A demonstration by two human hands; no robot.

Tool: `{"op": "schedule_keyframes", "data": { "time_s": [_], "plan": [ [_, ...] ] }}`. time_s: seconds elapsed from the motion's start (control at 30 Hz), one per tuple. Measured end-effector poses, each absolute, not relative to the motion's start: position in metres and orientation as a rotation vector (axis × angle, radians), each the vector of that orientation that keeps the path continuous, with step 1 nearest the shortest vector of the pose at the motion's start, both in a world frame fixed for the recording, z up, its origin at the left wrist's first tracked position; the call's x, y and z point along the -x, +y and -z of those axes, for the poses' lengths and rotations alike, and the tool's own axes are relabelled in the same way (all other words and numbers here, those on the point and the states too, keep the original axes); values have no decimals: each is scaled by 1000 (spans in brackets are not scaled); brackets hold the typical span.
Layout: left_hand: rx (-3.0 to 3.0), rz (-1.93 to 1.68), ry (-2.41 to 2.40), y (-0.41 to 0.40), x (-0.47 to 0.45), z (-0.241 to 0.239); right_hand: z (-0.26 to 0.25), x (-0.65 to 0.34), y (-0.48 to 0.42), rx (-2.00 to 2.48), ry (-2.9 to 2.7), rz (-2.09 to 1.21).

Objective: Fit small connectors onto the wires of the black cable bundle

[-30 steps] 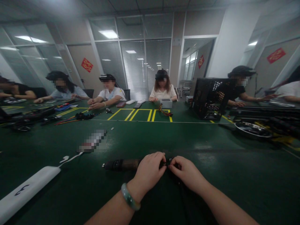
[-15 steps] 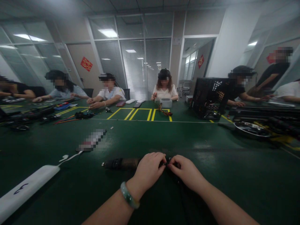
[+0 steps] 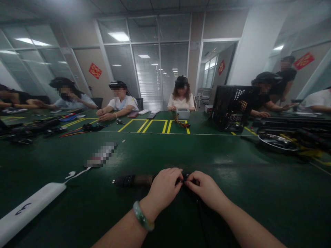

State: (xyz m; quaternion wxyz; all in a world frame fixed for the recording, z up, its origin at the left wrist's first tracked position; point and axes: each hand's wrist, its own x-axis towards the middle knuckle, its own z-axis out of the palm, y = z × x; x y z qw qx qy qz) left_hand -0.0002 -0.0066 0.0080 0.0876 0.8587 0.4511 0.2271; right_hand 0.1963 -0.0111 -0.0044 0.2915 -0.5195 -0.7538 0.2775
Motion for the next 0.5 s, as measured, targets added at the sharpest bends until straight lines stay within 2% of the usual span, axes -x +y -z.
{"op": "schedule_keyframes", "data": {
  "time_s": [0.5],
  "plan": [
    [-2593,-686,1316,-5,-1,-3,7,-196,-9,1396,-2017,-703]
  ]
}}
